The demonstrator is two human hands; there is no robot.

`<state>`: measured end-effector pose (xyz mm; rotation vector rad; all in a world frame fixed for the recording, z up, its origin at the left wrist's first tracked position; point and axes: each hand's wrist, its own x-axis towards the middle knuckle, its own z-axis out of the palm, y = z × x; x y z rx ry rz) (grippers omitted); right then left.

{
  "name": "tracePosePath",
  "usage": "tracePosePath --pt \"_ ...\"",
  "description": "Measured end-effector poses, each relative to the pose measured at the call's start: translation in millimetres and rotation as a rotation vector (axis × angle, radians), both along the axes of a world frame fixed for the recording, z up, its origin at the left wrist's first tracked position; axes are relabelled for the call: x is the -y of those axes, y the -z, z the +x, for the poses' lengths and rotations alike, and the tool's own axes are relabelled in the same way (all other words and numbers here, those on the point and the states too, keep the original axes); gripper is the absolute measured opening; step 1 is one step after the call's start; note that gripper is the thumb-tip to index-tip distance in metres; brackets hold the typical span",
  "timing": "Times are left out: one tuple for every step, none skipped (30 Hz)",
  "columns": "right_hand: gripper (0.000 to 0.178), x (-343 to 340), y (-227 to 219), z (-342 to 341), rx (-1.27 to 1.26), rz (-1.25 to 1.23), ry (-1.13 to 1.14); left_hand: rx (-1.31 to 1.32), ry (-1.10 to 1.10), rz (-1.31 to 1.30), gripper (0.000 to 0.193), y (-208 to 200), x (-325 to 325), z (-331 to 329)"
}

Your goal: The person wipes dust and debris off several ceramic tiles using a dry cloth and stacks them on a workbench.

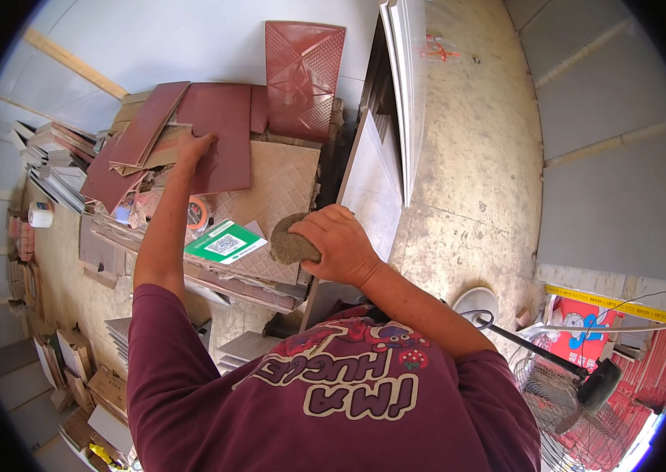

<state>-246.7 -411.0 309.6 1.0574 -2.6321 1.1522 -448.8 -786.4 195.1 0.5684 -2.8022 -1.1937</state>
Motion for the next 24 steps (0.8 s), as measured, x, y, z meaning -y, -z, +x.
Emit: tracePosePath --pt "0.05 0.0 0.2 0.1 0.003 0.0 -0.001 0.0 0.021 -0.008 0.057 -0.9 -1.4 -0.5" --pt "0.05 -0.1 0.5 0.2 0.006 0.001 -0.002 0.004 0.02 -0.048 0.06 -1.2 -3.0 0.3" --pt "0.05 -0.7 1.0 -0.2 0.009 0.002 0.001 0.008 0.024 -0.086 0.062 -4.1 -8.6 0.5" --pt "0.05 -1.0 1.1 -0.5 0.012 0.0 0.004 0.012 0.027 -0.124 0.065 -7.8 -13.0 0.5" --pt "0.05 -1.1 1.1 -0.8 0.014 -0.001 0.006 0.043 0.034 -0.149 0.07 -12.3 -16.7 -0.3" --pt "0.05 -0.8 0.9 -0.3 0.017 -0.004 0.002 0.075 0.034 -0.175 0.074 -13.5 -16.7 0.7" --pt "0.051 -0.6 1.0 0.1 0.014 -0.004 0.002 0.107 0.035 -0.201 0.079 -14.5 -16.9 1.7" --pt "0.051 -0.5 1.1 0.3 0.011 -0.004 0.002 0.113 0.02 -0.225 0.083 -15.0 -18.1 2.7" --pt "0.051 -0.3 1.4 0.3 0.008 -0.004 0.003 0.118 0.005 -0.25 0.088 -16.4 -21.3 3.3" --pt "0.051 -0.3 1.4 0.2 0.005 -0.002 0.003 0.124 -0.009 -0.276 0.093 -17.6 -24.6 4.0" --pt "0.051 -0.3 1.3 0.0 0.003 0.0 0.004 0.134 -0.016 -0.288 0.095 -18.8 -27.9 5.1" --pt "0.051 -0.6 1.5 0.0 0.001 0.002 0.006 0.144 -0.021 -0.301 0.097 -22.3 -33.1 7.3" --pt "0.051 -0.7 1.8 -0.2 0.003 0.001 0.008 0.155 -0.026 -0.314 0.099 -24.7 -36.7 8.4" --pt "0.051 -0.8 2.2 -0.5 0.005 0.0 0.01 0.168 -0.017 -0.32 0.099 -24.4 -37.6 7.2" --pt "0.051 -0.5 2.1 -0.2 0.007 -0.002 0.006 0.181 -0.015 -0.325 0.099 -23.5 -35.2 7.6" --pt "0.051 -0.4 2.0 0.1 0.008 -0.003 0.003 0.195 -0.013 -0.331 0.099 -22.6 -33.2 7.5" --pt "0.051 -0.3 1.8 0.4 0.01 -0.005 0.0 0.221 -0.007 -0.323 0.099 -21.6 -31.7 6.8" --pt "0.051 -0.1 1.7 0.4 0.011 -0.007 0.0 0.246 0.002 -0.317 0.099 -23.0 -31.8 4.9" --pt "0.052 -0.1 1.6 0.3 0.011 -0.006 -0.001 0.271 0.011 -0.31 0.099 -24.0 -31.8 4.4" --pt "0.052 -0.2 1.5 0.2 0.011 -0.004 -0.002 0.252 -0.003 -0.332 0.098 -23.9 -32.6 5.5" --pt "0.052 -0.5 1.7 -0.2 0.01 -0.002 0.0 0.232 -0.015 -0.354 0.098 -25.5 -36.9 6.7" --pt "0.052 -0.4 2.2 -0.3 0.009 -0.005 0.002 0.212 -0.027 -0.374 0.098 -27.4 -40.0 8.0" --pt "0.052 0.0 3.1 -0.1 0.009 -0.006 0.004 0.205 -0.017 -0.383 0.097 -28.3 -41.0 8.8" --pt "0.052 0.5 3.4 -0.2 0.006 -0.007 0.003 0.197 -0.01 -0.39 0.096 -28.6 -40.9 9.8"
